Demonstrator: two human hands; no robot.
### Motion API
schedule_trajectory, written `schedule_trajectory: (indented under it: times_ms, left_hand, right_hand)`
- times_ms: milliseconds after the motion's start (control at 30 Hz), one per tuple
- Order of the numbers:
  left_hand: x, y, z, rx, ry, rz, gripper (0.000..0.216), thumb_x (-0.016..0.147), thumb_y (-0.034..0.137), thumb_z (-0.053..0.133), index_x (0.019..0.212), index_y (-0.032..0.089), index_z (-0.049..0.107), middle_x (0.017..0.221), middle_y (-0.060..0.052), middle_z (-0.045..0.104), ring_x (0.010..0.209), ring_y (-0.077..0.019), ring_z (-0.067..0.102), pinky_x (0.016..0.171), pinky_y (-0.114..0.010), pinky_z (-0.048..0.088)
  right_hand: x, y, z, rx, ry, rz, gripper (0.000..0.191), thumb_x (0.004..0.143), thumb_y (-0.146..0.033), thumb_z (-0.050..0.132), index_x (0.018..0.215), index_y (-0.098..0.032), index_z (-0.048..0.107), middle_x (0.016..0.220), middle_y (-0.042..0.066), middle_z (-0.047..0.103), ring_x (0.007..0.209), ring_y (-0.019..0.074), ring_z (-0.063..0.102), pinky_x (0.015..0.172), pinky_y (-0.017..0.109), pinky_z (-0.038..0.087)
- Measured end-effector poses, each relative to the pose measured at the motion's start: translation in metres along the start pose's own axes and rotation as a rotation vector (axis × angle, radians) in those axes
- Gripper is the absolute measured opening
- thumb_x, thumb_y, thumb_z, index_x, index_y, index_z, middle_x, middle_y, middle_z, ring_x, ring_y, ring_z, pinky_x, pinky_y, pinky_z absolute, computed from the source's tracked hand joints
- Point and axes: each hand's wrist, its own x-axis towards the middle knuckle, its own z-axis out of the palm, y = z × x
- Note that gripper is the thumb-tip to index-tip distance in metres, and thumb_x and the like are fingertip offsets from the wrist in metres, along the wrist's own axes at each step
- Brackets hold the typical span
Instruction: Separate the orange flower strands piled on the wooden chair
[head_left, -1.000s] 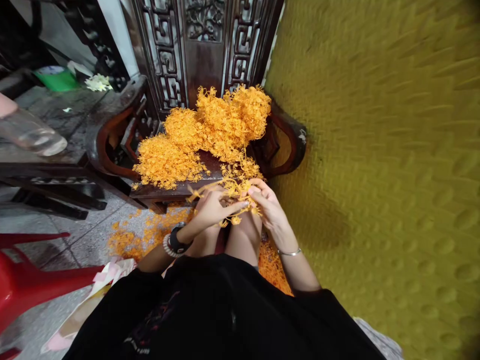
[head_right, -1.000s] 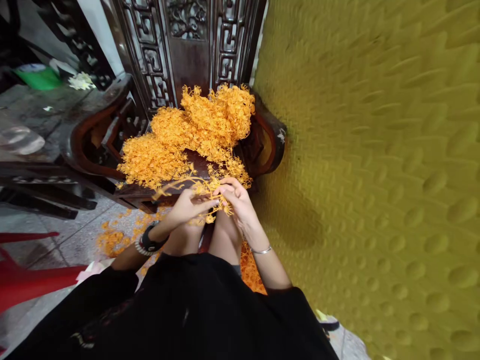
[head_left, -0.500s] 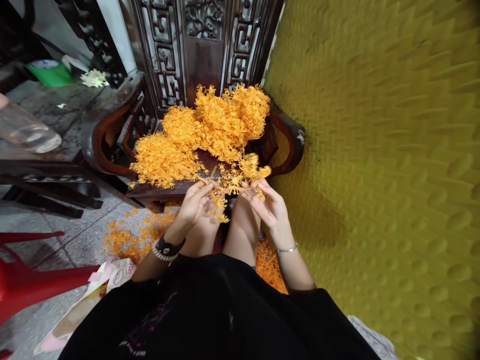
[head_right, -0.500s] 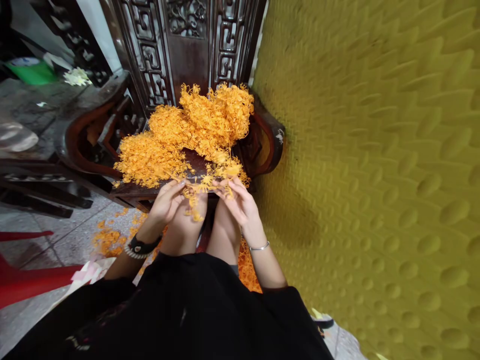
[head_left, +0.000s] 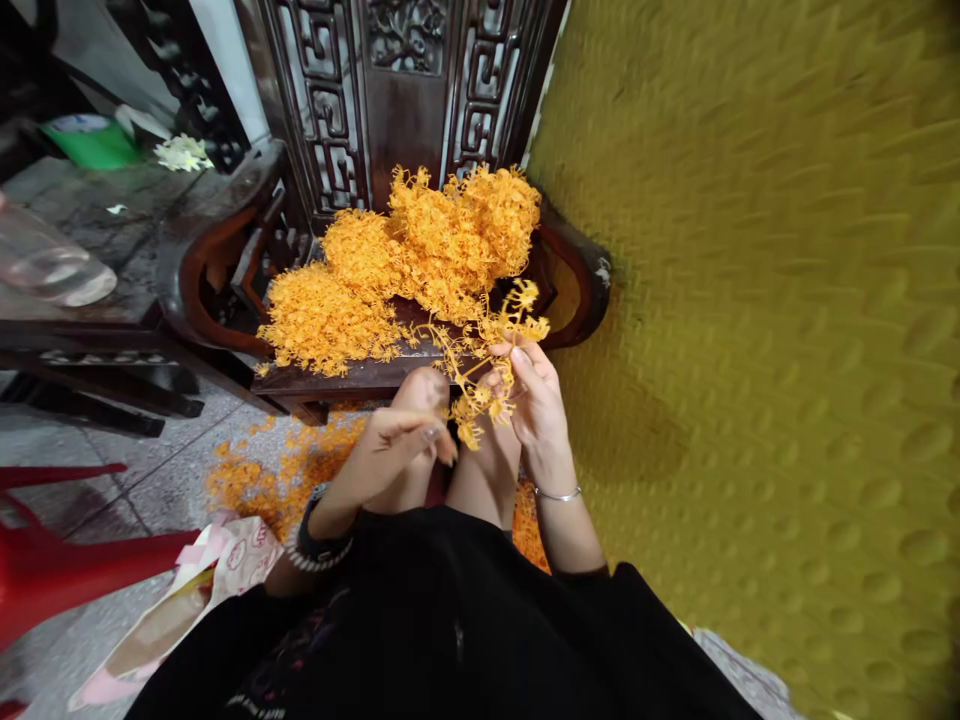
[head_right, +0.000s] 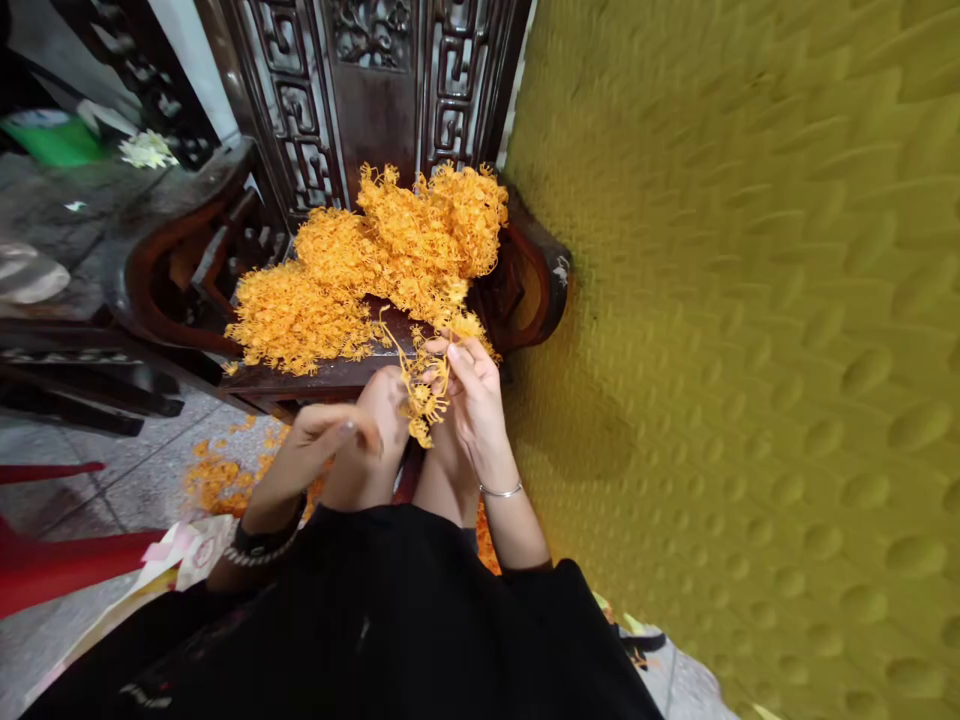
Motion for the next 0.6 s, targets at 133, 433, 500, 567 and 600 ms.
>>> schedule_trajectory:
  times_ms: [133, 433, 500, 567, 600]
  left_hand:
    - [0.038, 0.008, 0.008, 0.109, 0.388, 0.329, 0.051, 0.083, 0.041, 0.063, 0.129, 0.025, 0.049, 0.128, -0.010, 0.057, 0.115, -0.0210, 0.055, 0.094, -0.033, 0.046]
    - [0.095, 0.008, 0.015, 0.510, 0.384, 0.383, 0.022, 0.087, 0.040, 0.058, 0.082, 0.019, 0.064, 0.078, -0.001, 0.066, 0.069, -0.0116, 0.058, 0.068, -0.024, 0.042]
    - [0.097, 0.002, 0.010, 0.611, 0.381, 0.314, 0.036, 0.089, 0.042, 0.053, 0.064, 0.017, 0.058, 0.061, 0.001, 0.057, 0.054, -0.0094, 0.047, 0.057, -0.024, 0.033]
    - [0.102, -0.009, 0.003, 0.655, 0.391, 0.245, 0.047, 0.090, 0.044, 0.051, 0.052, 0.017, 0.049, 0.048, 0.003, 0.040, 0.046, -0.0084, 0.032, 0.052, -0.026, 0.022]
    - [0.107, -0.015, 0.000, 0.652, 0.419, 0.222, 0.051, 0.090, 0.044, 0.050, 0.047, 0.017, 0.042, 0.045, 0.004, 0.032, 0.045, -0.0084, 0.026, 0.051, -0.027, 0.018]
  right_hand:
    - [-0.010, 0.003, 0.012, -0.065, -0.020, 0.012, 0.015, 0.077, -0.033, 0.067, 0.080, -0.022, 0.058, 0.067, -0.003, 0.060, 0.047, 0.0082, 0.048, 0.042, 0.022, 0.036]
    - [-0.017, 0.020, 0.013, -0.339, -0.056, -0.042, 0.030, 0.078, -0.047, 0.066, 0.077, -0.018, 0.056, 0.051, -0.007, 0.042, 0.043, 0.0051, 0.029, 0.041, 0.020, 0.021]
    - [-0.017, 0.018, 0.014, -0.427, -0.072, -0.066, 0.033, 0.078, -0.049, 0.064, 0.075, -0.017, 0.058, 0.050, -0.007, 0.037, 0.044, 0.0050, 0.026, 0.042, 0.021, 0.018]
    - [-0.015, 0.016, 0.017, -0.500, -0.106, -0.085, 0.035, 0.079, -0.051, 0.063, 0.072, -0.016, 0.059, 0.049, -0.007, 0.035, 0.044, 0.0054, 0.025, 0.042, 0.021, 0.020]
    - [-0.014, 0.016, 0.019, -0.529, -0.113, -0.094, 0.035, 0.080, -0.050, 0.062, 0.071, -0.016, 0.060, 0.049, -0.006, 0.035, 0.044, 0.0059, 0.026, 0.042, 0.021, 0.021]
